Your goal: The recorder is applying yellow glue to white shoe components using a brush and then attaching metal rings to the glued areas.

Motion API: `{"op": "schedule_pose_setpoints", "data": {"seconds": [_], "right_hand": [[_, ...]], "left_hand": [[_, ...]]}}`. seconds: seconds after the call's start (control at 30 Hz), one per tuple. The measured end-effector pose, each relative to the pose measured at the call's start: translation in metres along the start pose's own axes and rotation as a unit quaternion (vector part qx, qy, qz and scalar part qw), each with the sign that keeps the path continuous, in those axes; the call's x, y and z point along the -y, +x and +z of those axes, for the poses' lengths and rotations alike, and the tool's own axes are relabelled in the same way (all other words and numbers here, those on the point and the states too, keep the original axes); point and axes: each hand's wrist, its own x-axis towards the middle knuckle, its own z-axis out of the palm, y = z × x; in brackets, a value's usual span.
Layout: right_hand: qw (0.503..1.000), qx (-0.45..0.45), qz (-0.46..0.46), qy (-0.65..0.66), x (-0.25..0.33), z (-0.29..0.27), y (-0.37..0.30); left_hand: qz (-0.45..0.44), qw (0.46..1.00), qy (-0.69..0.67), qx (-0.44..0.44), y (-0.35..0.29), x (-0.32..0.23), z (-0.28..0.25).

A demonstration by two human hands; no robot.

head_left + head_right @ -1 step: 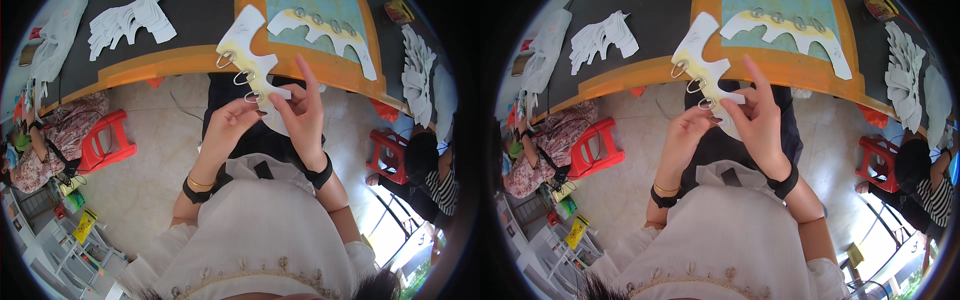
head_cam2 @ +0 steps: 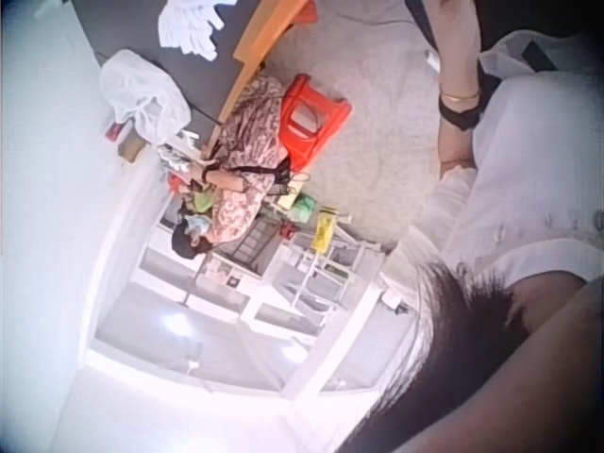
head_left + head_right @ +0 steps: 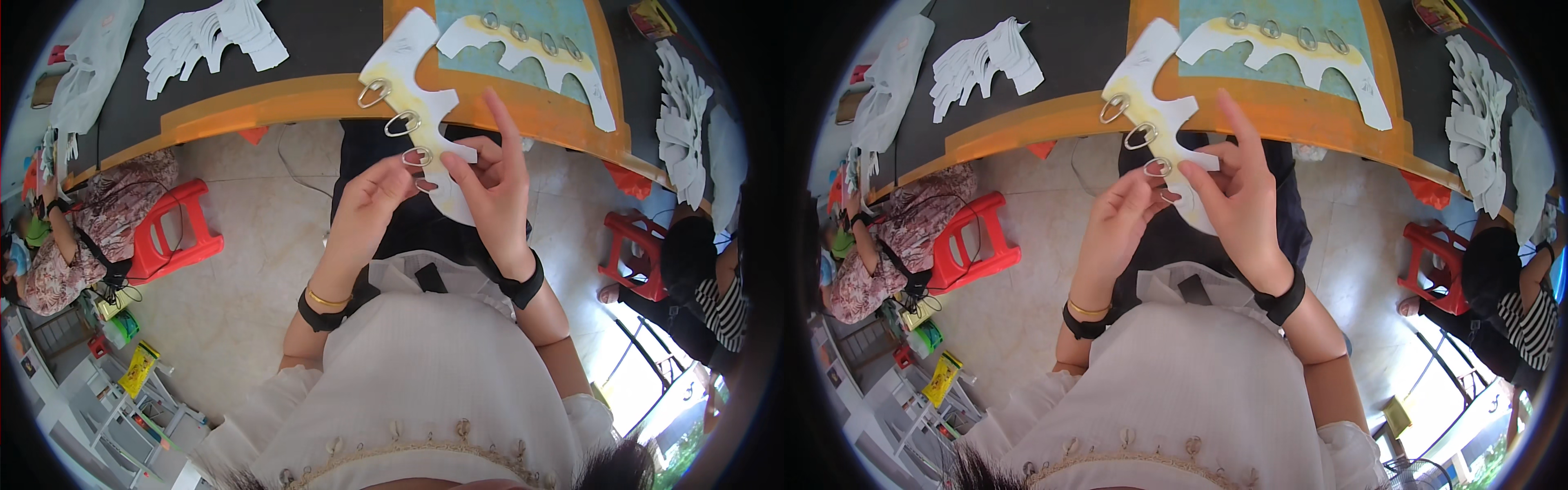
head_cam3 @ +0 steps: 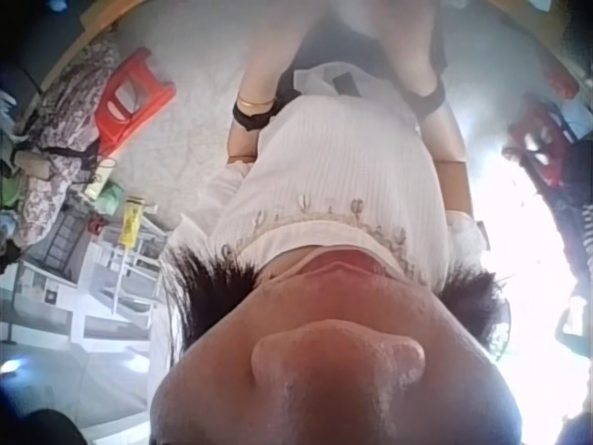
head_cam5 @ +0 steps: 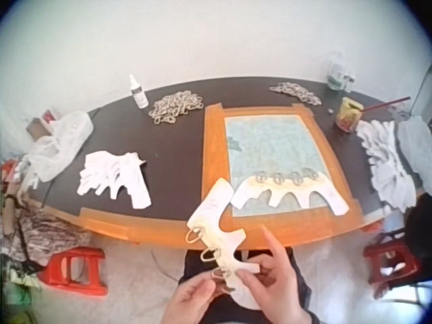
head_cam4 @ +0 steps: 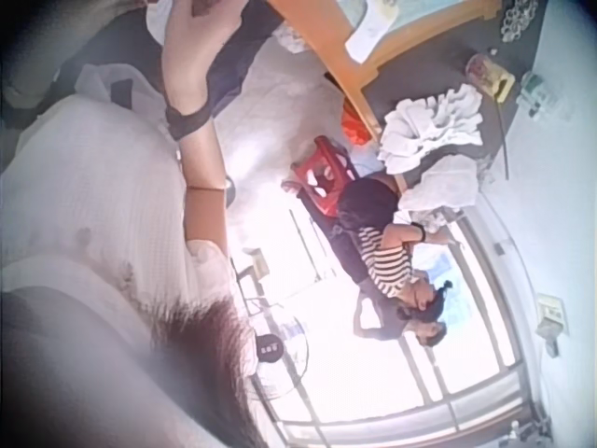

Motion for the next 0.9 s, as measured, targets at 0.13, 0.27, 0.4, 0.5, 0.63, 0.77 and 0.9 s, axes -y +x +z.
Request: {"op": "schedule_pose_setpoints", "data": {"seconds": [0.13,0.27,0.4,0.5,0.63,0.77,0.9], "right_hand": [[0.994,-0.001,0.032,0.104,0.000,0.000,-0.001],[0.991,0.031,0.050,0.121,-0.001,-0.002,0.000],[0.990,0.031,0.071,0.120,0.003,-0.006,0.001],[0.989,0.048,0.075,0.117,0.001,-0.009,0.001],[0.982,0.058,0.103,0.151,0.005,-0.008,0.001],[0.990,0.034,0.069,0.121,0.006,-0.008,0.000],[0.993,0.031,0.039,0.105,0.008,-0.009,0.001]], "left_hand": [[-0.032,0.983,-0.173,0.054,0.008,0.009,-0.013],[-0.067,0.980,-0.169,0.081,0.015,0.008,-0.002],[-0.087,0.974,-0.193,0.086,0.013,0.008,-0.003],[-0.062,0.978,-0.173,0.094,0.010,0.004,-0.003],[-0.010,0.980,-0.187,0.069,0.009,0.008,-0.002],[0.027,0.983,-0.180,0.036,0.008,0.009,0.001],[-0.022,0.982,-0.184,0.046,0.007,-0.005,0.005]]}}
